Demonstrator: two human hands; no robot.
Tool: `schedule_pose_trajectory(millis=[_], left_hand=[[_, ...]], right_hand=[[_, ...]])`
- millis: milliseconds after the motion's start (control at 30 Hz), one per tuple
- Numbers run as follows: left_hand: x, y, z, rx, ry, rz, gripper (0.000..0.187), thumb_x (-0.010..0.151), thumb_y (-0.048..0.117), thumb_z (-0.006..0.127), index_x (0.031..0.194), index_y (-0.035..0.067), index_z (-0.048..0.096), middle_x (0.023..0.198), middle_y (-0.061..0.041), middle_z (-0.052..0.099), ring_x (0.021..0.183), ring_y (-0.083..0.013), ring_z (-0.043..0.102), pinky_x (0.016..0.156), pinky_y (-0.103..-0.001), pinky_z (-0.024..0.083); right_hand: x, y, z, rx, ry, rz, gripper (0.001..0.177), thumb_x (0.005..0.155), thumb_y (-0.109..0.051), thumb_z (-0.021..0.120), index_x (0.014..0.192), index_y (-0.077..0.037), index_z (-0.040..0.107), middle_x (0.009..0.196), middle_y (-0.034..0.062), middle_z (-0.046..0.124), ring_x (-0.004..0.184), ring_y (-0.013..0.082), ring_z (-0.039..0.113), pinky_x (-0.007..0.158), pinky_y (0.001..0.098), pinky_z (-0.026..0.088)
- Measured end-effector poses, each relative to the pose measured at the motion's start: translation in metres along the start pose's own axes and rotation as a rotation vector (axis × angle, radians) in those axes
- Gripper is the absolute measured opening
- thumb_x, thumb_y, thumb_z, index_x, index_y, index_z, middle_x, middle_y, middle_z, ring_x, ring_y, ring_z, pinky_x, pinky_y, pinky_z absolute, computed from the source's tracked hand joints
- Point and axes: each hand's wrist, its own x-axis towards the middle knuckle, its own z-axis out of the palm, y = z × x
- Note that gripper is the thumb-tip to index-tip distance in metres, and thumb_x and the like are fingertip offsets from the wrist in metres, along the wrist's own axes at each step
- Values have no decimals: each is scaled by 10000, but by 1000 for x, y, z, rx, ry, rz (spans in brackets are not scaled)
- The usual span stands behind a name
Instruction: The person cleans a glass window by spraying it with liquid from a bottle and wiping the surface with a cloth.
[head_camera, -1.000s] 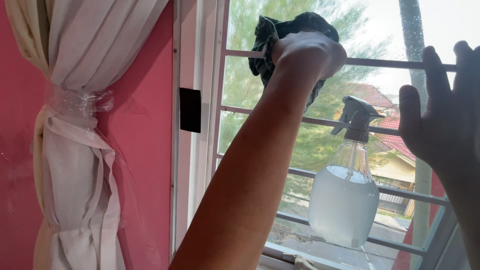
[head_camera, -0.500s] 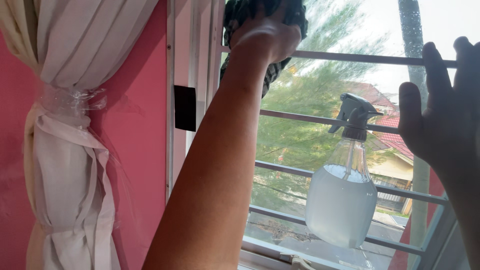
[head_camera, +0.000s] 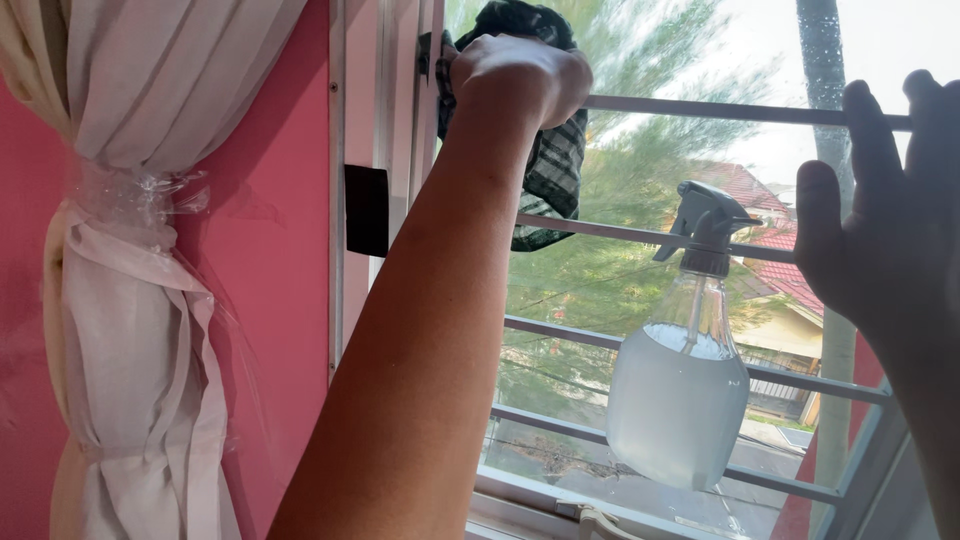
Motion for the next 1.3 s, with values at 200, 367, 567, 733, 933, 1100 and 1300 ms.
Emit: schedule_pose_trajectory(millis=[200,367,567,733,933,1100,1300], left_hand=[[-8,17,-8,15,-32,37,461,1053,271,371,1295,73,708,1169,-183,734,991,-268,739,954,-401,540],[-11,66,-5,11,-114,52,558,977,442,635,1453,155,580,1406,-149,610,1242,-318,623,992,-404,518],[-7,75,3,25,-95,133,619,958,443,634,1515,215,488,1519,-128,520,1340,-369,544,1092,-460,436],[-6,55,1,-89,-105,91,686,1066,423,367,1633,91,169,1616,-273,306,1399,-471,430,1138,-521,359],[1,9,-5,-275,-94,13,681,1025,440,342,1655,294,131,1473,-129,582,1251,-269,644,1127,-494,438],[7,-9,-3,-188,53,36,633,1041,444,319,1632,431,94,1502,-89,539,1187,-317,644,1090,-556,433],[-6,-8,-8,-192,-95,-42,663,1083,403,239,1704,295,32,1394,-179,649,1176,-271,710,1085,-500,477]], right_hand=[[-4,31,9,-479,142,-369,521,1174,-324,547,1564,21,518,1575,267,420,1487,402,395,1232,525,351],[-7,40,8,-461,133,-399,531,1142,-322,482,1556,9,521,1542,244,443,1459,380,431,1221,486,370],[-6,40,11,-492,128,-363,524,1150,-341,483,1542,3,526,1537,242,446,1442,375,443,1205,488,376],[-8,38,8,-475,116,-360,524,1159,-343,489,1547,6,523,1539,245,446,1439,381,445,1199,489,381],[-7,36,6,-479,124,-378,526,1161,-347,491,1541,14,528,1529,244,456,1440,372,449,1191,477,392],[-6,35,5,-502,128,-389,543,1130,-331,466,1545,11,541,1534,237,465,1451,365,446,1193,463,400],[-7,36,7,-515,123,-366,512,1192,-362,519,1554,0,533,1573,256,431,1518,414,367,1270,508,340]])
